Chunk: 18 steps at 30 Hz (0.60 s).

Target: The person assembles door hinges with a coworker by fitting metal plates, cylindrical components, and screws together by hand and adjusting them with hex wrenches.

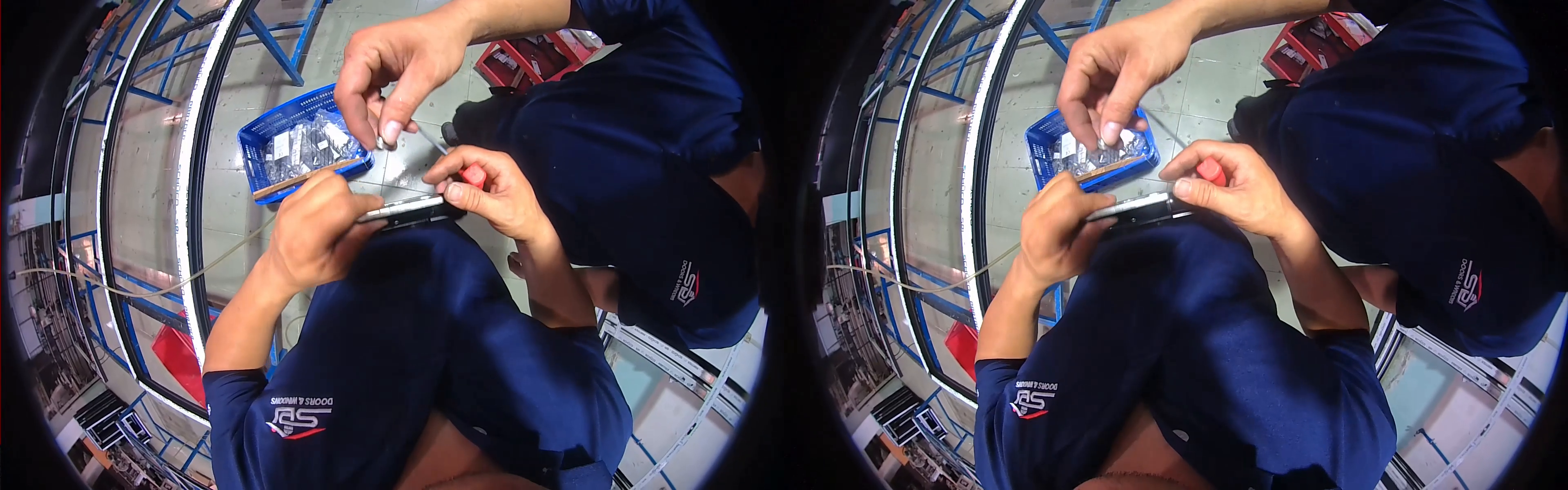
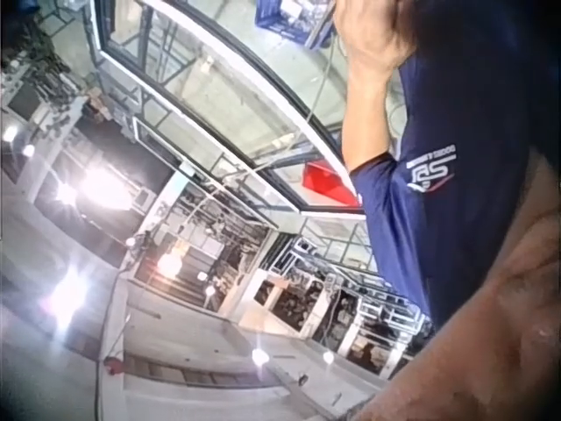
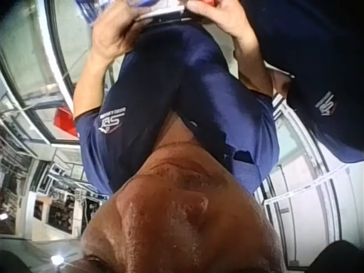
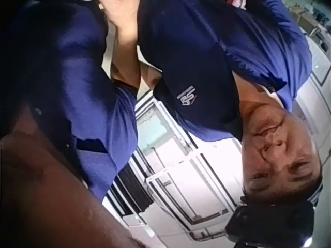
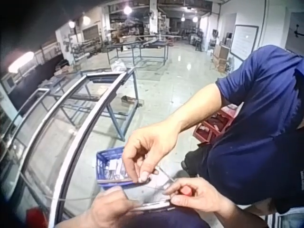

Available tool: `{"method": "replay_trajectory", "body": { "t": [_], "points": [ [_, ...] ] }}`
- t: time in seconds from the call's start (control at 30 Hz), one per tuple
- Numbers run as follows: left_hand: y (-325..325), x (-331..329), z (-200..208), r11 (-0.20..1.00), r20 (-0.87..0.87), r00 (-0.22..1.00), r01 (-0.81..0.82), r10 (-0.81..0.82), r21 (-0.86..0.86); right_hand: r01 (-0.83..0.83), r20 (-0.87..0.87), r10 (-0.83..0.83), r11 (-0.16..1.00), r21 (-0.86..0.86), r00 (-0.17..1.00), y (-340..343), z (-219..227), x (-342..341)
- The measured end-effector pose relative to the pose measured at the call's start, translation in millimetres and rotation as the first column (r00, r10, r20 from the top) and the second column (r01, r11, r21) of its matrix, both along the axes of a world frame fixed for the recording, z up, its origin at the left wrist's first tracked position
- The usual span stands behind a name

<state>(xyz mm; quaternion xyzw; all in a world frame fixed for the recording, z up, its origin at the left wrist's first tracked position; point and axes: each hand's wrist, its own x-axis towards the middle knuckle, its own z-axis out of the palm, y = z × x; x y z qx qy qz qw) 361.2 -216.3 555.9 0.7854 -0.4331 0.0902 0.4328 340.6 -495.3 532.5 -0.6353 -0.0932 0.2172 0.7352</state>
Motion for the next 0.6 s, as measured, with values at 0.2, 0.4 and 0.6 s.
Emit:
{"method": "replay_trajectory", "body": {
  "t": [0.2, 0.4, 0.6],
  "points": [
    [2.8, 2.5, -7.7, 0.993, 0.451, 0.89, 0.024, -0.073, 0.114, 0.154, 0.182, -0.152, 0.988, 0.003, 0.972, -0.7, -9.3, 5.9],
    [-5.2, 16.4, -13.8, 0.996, 0.631, 0.773, 0.019, -0.07, 0.086, 0.299, 0.044, -0.303, 0.951, 0.073, 0.952, 5.5, -19.6, 2.1],
    [-2.0, 35.2, -8.3, 0.99, 0.667, 0.737, 0.018, -0.11, 0.143, 0.351, -0.085, -0.345, 0.933, 0.072, 0.935, 0.0, -25.5, 9.5]
  ]
}}
